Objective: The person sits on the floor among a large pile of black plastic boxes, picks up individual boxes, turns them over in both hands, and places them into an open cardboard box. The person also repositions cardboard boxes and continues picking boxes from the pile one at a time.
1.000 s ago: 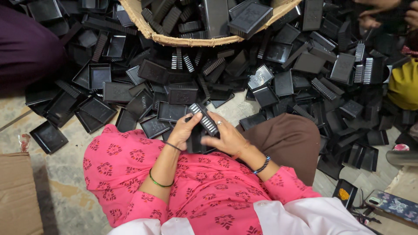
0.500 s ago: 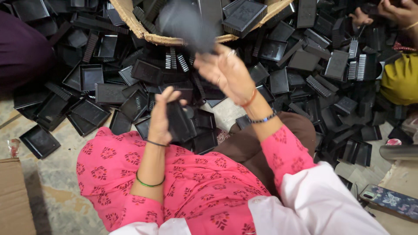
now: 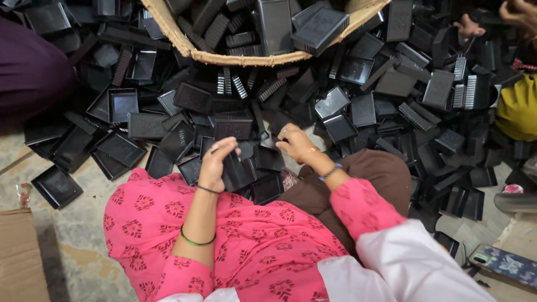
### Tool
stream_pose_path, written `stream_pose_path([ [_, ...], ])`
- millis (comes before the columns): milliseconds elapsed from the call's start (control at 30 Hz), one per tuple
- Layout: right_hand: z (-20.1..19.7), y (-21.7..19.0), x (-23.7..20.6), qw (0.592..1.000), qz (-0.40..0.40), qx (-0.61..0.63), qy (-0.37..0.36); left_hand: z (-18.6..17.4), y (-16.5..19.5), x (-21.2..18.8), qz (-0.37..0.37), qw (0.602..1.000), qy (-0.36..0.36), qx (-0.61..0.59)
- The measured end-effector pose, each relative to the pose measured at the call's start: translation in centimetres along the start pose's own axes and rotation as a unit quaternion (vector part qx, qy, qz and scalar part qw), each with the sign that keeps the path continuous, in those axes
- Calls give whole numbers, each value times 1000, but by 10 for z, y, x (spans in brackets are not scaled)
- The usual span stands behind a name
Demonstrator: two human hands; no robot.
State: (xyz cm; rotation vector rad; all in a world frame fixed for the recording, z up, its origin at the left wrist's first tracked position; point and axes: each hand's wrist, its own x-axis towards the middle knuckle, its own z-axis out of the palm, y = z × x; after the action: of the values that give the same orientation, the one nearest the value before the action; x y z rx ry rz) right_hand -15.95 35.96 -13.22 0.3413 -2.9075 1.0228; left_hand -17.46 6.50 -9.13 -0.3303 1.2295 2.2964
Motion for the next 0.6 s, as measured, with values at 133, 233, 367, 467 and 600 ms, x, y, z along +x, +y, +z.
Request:
stream_pose_path([
  [133,-25,-20,-23,818,164,534,-137,23,-10,-8,-121,988,-43,89],
  [233,-21,-30,-36,698,179,684,-112,35,-23,-8,-145,981,-111,65],
  [367,-14,-53,-33,805,264,530,-27,34,-34,-5,-104,988,-109,11],
  [467,-16,-85,-34,929,211,293,79,31,-40,-4,-74,997,-9,19],
  [600,-20,-127,-44,994,6,48,101,32,-42,-4,-20,998,-4,-63],
])
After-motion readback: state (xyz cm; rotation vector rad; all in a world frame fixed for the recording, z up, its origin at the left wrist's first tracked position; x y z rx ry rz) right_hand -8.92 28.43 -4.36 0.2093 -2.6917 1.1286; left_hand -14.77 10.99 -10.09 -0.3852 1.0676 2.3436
